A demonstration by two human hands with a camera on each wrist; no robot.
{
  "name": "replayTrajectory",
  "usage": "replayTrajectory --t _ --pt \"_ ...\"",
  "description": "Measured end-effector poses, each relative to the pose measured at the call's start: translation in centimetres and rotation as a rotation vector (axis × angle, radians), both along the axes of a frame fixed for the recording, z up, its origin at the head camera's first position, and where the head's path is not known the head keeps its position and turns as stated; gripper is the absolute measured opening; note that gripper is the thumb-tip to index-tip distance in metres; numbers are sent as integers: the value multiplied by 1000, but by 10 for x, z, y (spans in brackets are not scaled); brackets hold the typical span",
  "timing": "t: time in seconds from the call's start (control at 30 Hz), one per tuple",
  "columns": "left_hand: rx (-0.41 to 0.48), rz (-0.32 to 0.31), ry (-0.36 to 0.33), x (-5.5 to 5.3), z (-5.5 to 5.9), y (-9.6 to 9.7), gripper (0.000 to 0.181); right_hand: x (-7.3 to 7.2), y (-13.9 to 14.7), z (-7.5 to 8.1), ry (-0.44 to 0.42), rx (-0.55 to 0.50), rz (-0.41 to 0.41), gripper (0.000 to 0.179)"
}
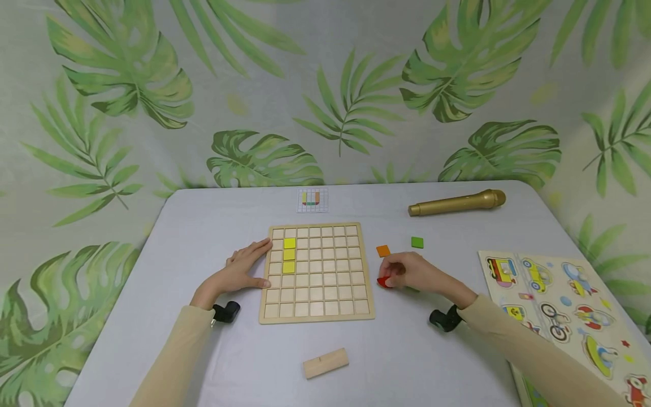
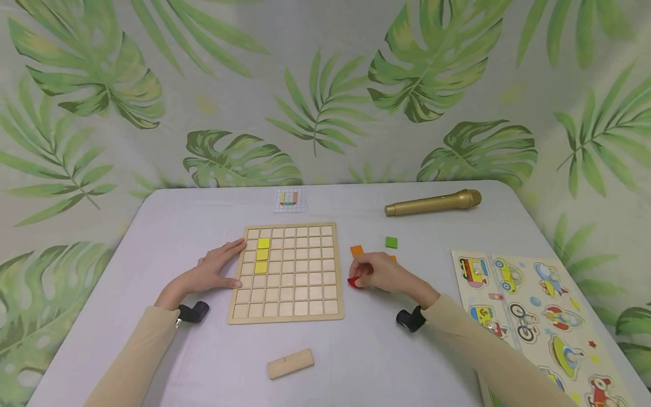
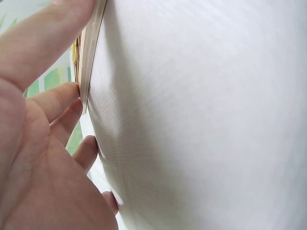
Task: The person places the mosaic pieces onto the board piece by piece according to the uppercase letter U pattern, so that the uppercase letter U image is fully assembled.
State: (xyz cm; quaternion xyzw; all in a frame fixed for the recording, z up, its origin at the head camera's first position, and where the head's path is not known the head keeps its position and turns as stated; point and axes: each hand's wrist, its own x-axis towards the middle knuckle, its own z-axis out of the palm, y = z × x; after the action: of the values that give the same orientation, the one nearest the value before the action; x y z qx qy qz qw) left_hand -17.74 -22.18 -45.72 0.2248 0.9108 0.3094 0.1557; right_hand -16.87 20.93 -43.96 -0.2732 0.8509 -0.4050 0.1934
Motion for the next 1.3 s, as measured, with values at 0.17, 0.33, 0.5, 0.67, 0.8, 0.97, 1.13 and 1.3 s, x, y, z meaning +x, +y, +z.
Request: replayTrajectory --t 0.17,0.33,0.5,0.67,0.8,0.97,1.13,1.3 --pt "2 -3 2 0 0 0 93 -4 -18 5 -6 -66 14 9" --pt "6 -4 -1 0 0 0 93 -12 -45 6 -23 -100 28 9" --pt "0 -3 2 0 1 1 93 -19 -80 7 -14 -120 57 10" --pt "4 -4 -5 0 3 1 93 -22 -118 4 -14 -134 91 11" --pt "5 -5 -5 0 4 2 93 -23 -146 0 -24 -129 113 12" --pt "4 -1 -2 0 4 2 93 -23 -173 1 -4 -103 106 13" --pt "5 -1 0 0 1 0 93 -20 -192 2 47 -46 107 11" --pt "11 -2 -3 0 0 0 93 -15 -203 3 137 68 92 7"
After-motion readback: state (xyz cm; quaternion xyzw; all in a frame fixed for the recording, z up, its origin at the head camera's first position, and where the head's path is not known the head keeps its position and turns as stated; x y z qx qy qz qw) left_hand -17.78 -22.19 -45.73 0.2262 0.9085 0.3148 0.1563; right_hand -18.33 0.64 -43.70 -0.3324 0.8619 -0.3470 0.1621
